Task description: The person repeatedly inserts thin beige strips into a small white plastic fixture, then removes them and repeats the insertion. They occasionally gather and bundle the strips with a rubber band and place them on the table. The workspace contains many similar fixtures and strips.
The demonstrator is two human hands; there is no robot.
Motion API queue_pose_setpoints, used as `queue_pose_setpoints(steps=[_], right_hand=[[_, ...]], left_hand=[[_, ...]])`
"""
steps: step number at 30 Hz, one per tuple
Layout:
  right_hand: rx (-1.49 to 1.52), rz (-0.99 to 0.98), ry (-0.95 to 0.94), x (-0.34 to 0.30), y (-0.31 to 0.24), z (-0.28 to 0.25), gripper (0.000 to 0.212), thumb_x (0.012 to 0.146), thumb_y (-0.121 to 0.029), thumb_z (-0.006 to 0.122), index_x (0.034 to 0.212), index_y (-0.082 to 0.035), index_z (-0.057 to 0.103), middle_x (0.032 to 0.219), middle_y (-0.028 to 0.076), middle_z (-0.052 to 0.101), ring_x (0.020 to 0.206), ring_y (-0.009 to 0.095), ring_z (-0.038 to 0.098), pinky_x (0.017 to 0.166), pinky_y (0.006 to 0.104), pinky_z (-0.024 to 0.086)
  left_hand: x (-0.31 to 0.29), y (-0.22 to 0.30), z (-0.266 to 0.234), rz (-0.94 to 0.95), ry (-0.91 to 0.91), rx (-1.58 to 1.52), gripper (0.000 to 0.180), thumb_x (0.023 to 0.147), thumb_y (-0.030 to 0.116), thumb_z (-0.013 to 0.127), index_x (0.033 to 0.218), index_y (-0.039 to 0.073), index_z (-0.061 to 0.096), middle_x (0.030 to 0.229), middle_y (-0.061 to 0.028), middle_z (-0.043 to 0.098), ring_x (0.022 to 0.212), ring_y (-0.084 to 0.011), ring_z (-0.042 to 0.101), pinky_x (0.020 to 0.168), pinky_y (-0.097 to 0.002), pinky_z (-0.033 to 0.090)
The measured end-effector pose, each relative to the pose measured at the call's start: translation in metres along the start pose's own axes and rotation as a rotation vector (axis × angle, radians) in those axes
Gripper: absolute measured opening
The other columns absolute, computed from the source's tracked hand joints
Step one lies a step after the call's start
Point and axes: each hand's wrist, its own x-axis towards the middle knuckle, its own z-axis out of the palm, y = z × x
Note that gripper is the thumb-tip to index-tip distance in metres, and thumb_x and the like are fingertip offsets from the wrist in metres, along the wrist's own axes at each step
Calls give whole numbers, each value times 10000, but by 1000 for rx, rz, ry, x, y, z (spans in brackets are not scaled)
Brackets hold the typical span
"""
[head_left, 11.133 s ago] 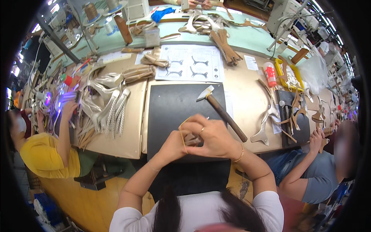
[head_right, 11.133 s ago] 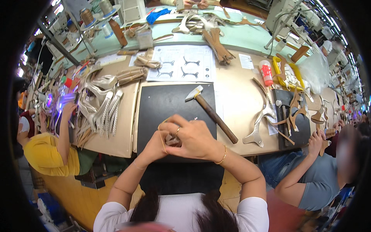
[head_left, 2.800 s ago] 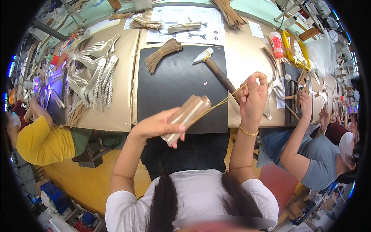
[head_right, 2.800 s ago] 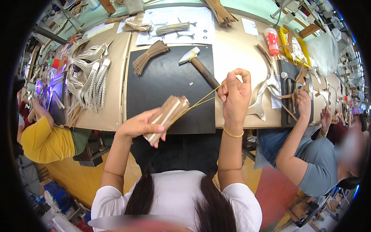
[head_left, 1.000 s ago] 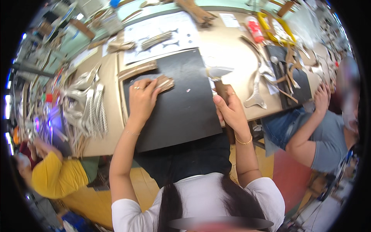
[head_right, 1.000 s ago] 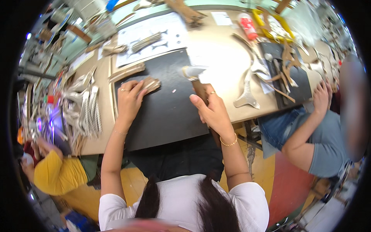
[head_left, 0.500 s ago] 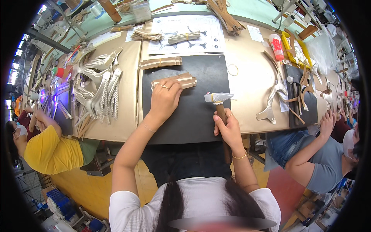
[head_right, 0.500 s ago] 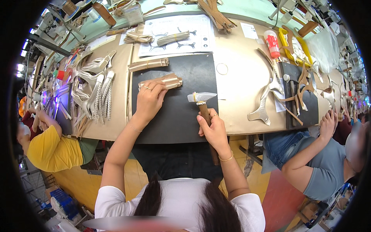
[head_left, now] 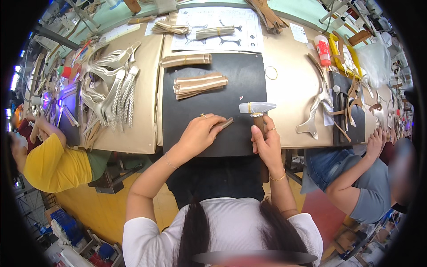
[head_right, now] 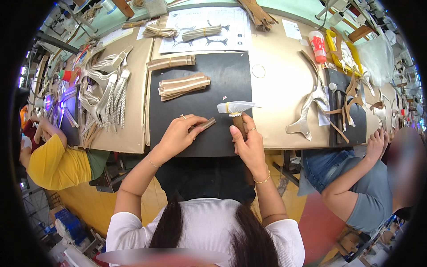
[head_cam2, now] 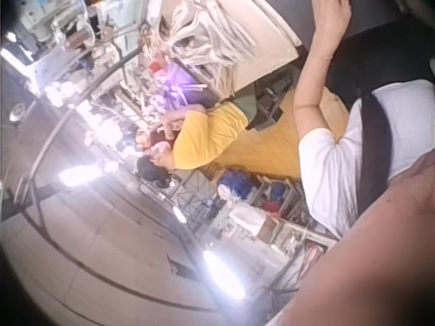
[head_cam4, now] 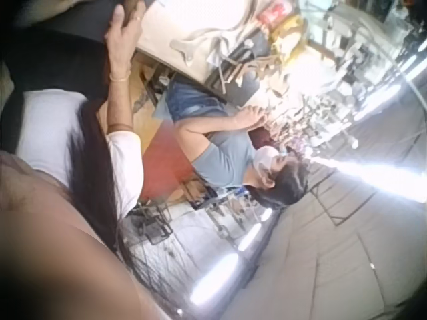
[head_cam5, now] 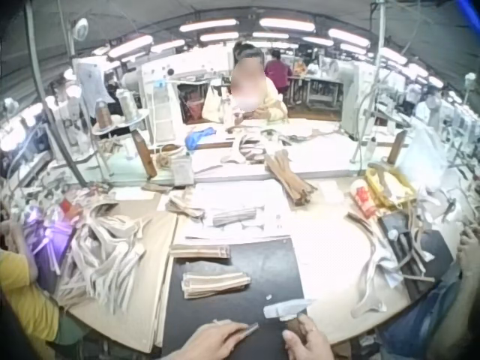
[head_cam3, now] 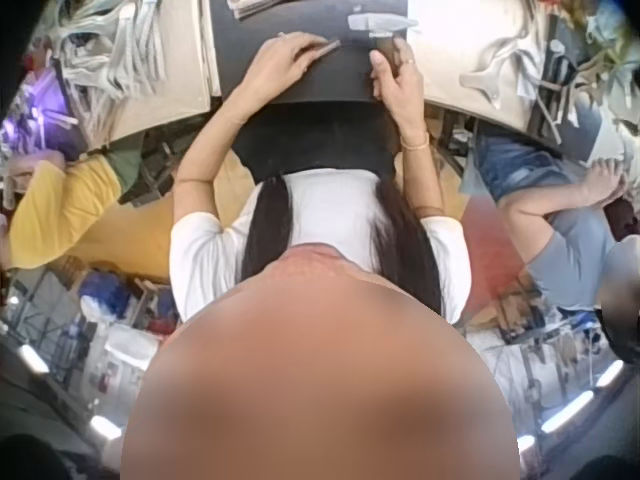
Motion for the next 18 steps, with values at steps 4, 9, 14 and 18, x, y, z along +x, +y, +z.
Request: queue_pose_setpoints(steps=[4, 9, 14, 18], right_hand=[[-321, -250, -3, -6, -9, -7, 392, 996, -135, 663, 1354, -6, 567, 821, 98, 653, 600, 204, 625, 578, 319, 509], [-674, -430, 5, -3, -13, -9, 395, 931, -76, 702, 1322, -83, 650, 979, 110, 676, 763, 301, 669, 668, 375, 547], [-699, -471, -1, -4, -14, -5, 477, 927, -92, 712, 1395, -135, 635, 978, 78, 689, 770, 287, 684, 672, 388, 550], [-752, -477, -4, -4, -13, -3, 478, 937, -100, 703, 1408, -142, 631, 997, 73, 697, 776, 279, 693, 672, 383, 554]], left_hand=[[-2, -8, 19, 118, 153, 205, 197, 882, 74, 732, 1074, 36, 744, 914, -104, 667, 862, -315, 652, 779, -400, 522], [1, -14, 28, 121, 238, 230, 214, 857, 65, 750, 1070, 57, 773, 915, -71, 660, 888, -279, 627, 820, -394, 491], [-2, -14, 30, 211, 243, 370, 251, 839, 53, 750, 1086, 88, 780, 886, -28, 634, 842, -228, 598, 765, -360, 447], [-2, -15, 28, 358, 233, 547, 264, 838, 64, 726, 1092, 109, 780, 861, -9, 604, 802, -198, 571, 741, -348, 434]])
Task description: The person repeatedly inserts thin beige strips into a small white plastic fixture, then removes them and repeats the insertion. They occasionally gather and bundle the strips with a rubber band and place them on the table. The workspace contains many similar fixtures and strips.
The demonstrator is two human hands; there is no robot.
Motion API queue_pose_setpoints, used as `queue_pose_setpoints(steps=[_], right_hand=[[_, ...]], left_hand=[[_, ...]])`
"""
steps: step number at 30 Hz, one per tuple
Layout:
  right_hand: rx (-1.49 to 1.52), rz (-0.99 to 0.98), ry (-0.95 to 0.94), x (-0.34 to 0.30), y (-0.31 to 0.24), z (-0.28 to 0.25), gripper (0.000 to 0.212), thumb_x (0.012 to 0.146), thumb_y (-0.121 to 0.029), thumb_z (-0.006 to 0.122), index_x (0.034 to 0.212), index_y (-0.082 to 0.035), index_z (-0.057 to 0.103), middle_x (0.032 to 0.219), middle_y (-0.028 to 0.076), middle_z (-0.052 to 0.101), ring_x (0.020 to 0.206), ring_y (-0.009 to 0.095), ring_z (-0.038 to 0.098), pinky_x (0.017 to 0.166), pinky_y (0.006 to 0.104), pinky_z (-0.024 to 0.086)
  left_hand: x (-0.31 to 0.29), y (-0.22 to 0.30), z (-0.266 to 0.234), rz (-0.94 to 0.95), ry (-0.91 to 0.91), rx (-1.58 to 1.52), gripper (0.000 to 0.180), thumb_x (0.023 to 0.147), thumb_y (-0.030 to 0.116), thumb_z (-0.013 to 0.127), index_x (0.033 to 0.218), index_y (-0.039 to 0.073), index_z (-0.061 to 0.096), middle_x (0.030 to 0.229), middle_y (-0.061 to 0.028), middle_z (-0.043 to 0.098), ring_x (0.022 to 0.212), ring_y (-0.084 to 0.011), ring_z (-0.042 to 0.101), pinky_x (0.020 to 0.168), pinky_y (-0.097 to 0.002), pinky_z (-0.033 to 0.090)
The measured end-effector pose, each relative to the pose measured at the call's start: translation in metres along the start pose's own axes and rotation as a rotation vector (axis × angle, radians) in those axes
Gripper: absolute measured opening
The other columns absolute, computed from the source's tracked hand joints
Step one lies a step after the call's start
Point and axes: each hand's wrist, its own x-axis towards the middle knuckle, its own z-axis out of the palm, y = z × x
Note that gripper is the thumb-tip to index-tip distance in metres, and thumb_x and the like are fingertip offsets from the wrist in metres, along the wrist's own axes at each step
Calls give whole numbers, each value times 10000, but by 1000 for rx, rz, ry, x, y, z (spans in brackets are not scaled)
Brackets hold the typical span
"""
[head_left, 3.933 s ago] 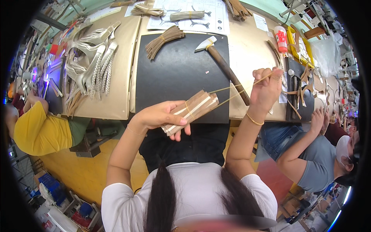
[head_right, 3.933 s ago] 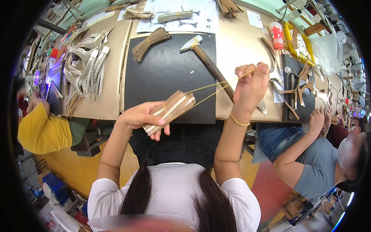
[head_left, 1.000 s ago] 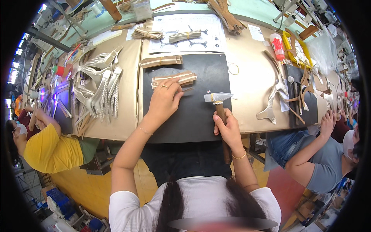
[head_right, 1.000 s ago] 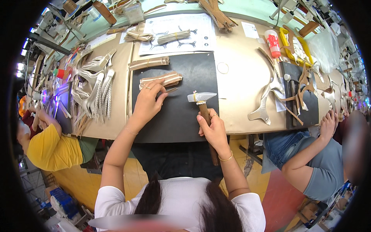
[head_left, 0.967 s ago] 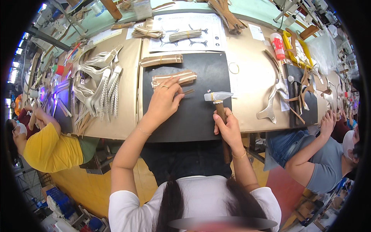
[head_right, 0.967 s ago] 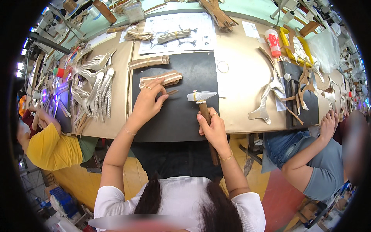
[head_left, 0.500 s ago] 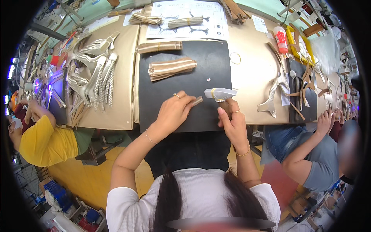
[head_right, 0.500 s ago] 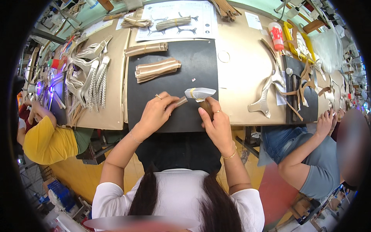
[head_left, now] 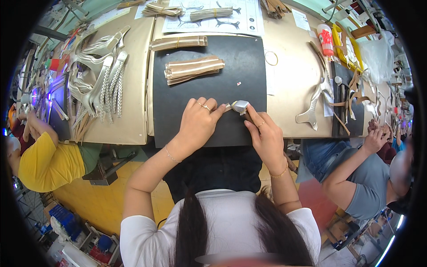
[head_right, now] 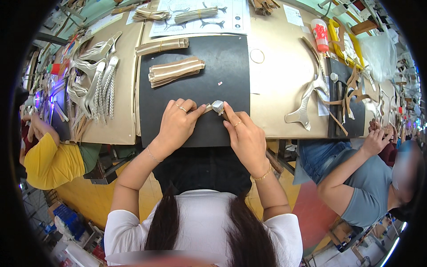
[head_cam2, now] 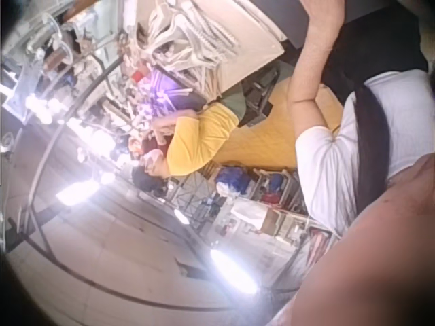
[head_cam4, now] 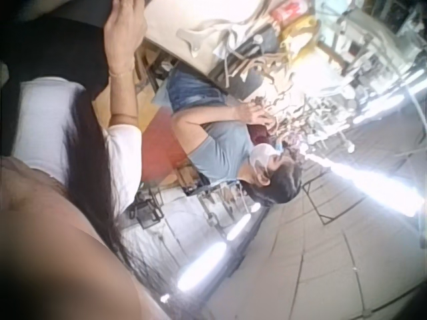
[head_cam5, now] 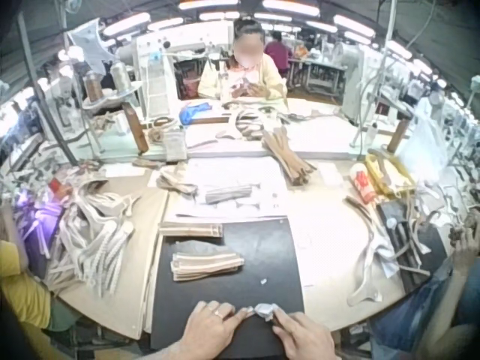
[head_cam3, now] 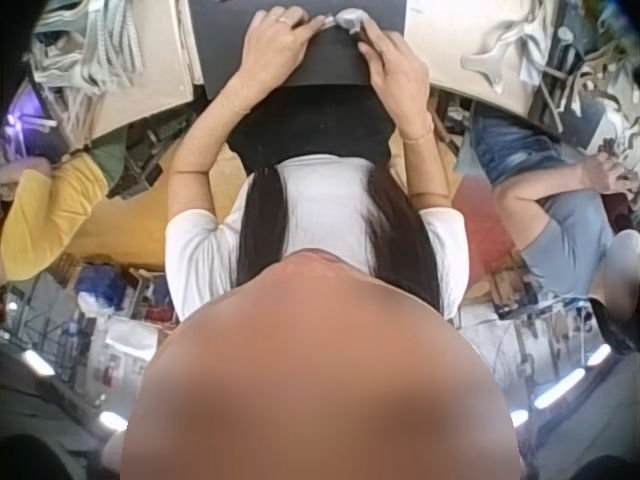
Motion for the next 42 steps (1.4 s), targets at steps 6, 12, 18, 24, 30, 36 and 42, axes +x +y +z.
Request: queue_pose_setpoints(steps=[6, 12, 18, 24, 30, 36, 42], right_hand=[[-34, -29, 39, 4, -6, 0, 459, 950, -102, 691, 1404, -129, 630, 1024, 69, 705, 775, 274, 698, 673, 384, 560], [-67, -79, 54, 12, -14, 1, 463, 945, -93, 688, 1403, -133, 631, 1028, 61, 700, 766, 268, 702, 653, 382, 557], [-137, -95, 14, 15, -15, 4, 470, 950, -107, 682, 1415, -138, 620, 1026, 53, 691, 750, 261, 696, 633, 378, 551], [-122, -30, -28, 14, -15, 3, 481, 938, -75, 698, 1410, -142, 631, 1046, 82, 711, 809, 285, 700, 696, 381, 557], [-113, -22, -33, 15, -14, 4, 478, 939, -77, 696, 1409, -142, 632, 1044, 81, 711, 811, 291, 699, 697, 386, 555], [-193, -102, 16, 16, -12, 4, 434, 952, -123, 679, 1385, -117, 647, 1007, 57, 688, 768, 267, 700, 649, 378, 557], [-83, -177, 81, 15, -16, 5, 475, 924, -70, 706, 1393, -107, 640, 1024, 73, 696, 743, 267, 696, 626, 368, 552]], left_hand=[[6, -6, -7, 229, -46, 197, 244, 854, 97, 676, 1077, 42, 760, 823, -16, 573, 786, -174, 556, 721, -327, 424], [11, -7, -9, 324, -71, 245, 176, 846, 94, 679, 988, 12, 742, 786, -23, 542, 759, -170, 541, 697, -320, 411], [11, -6, -8, 316, -49, 233, 162, 849, 96, 677, 976, 14, 739, 785, -26, 544, 757, -168, 543, 700, -323, 411], [10, -7, -7, 285, -57, 200, 194, 849, 102, 672, 1010, 20, 742, 803, -25, 555, 772, -170, 554, 723, -323, 417], [8, -7, -7, 268, -55, 183, 225, 850, 109, 663, 1045, 36, 747, 832, -24, 564, 798, -172, 559, 748, -327, 420], [9, -7, -7, 260, -58, 172, 231, 847, 108, 658, 1048, 32, 743, 839, -28, 565, 806, -176, 560, 754, -329, 419], [9, -5, -7, 269, -72, 192, 231, 847, 107, 652, 1041, 17, 739, 838, -32, 564, 806, -180, 559, 755, -331, 419]])
